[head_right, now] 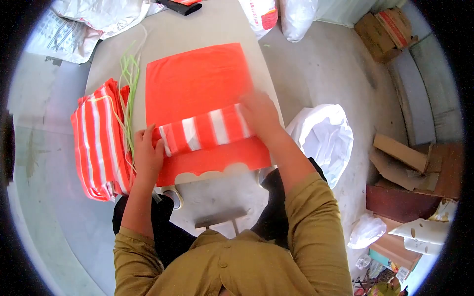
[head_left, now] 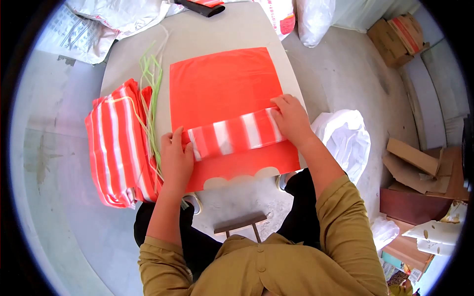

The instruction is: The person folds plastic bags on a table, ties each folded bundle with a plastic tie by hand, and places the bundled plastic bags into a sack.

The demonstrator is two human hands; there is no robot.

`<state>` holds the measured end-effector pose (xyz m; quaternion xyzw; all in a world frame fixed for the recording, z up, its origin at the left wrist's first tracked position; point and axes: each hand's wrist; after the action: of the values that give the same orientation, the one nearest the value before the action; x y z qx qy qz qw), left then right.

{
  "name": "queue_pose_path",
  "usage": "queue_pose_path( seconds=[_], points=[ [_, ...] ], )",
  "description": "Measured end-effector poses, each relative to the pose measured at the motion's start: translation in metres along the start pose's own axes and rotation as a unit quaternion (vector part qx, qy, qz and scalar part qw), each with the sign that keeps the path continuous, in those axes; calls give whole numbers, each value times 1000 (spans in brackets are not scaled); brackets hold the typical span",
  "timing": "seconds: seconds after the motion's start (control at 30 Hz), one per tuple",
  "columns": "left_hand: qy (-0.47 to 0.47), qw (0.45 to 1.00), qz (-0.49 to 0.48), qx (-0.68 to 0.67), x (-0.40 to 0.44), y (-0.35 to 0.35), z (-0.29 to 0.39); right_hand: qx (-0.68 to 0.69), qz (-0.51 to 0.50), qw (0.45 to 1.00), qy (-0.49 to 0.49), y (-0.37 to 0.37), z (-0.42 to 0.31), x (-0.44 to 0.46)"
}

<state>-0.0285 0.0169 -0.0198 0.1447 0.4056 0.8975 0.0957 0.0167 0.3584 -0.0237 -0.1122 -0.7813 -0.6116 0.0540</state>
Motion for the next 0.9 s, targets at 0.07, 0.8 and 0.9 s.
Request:
queue_pose_path(
  seconds=[0.07, 0.8, 0.9],
  points=[
    [-86, 990, 31, 107, -1, -1, 17, -52, 50, 991, 116, -3, -10, 1],
    [-120, 978, -149, 79, 2, -22, 17, -46, -84, 984, 148, -12, -41, -28],
    [-135, 977, -145, 77, 2, -21, 11, -57, -92, 984, 139, -12, -41, -29]
  ],
)
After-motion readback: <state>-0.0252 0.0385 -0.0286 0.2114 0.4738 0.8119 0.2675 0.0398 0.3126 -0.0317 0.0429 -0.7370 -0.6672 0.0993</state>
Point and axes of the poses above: each hand's wrist, its own x-axis towards the middle knuckle, its own y-axis out of the back of the hand, z = x × y, and after that the axes turned 10 degrees about -x, right-handed
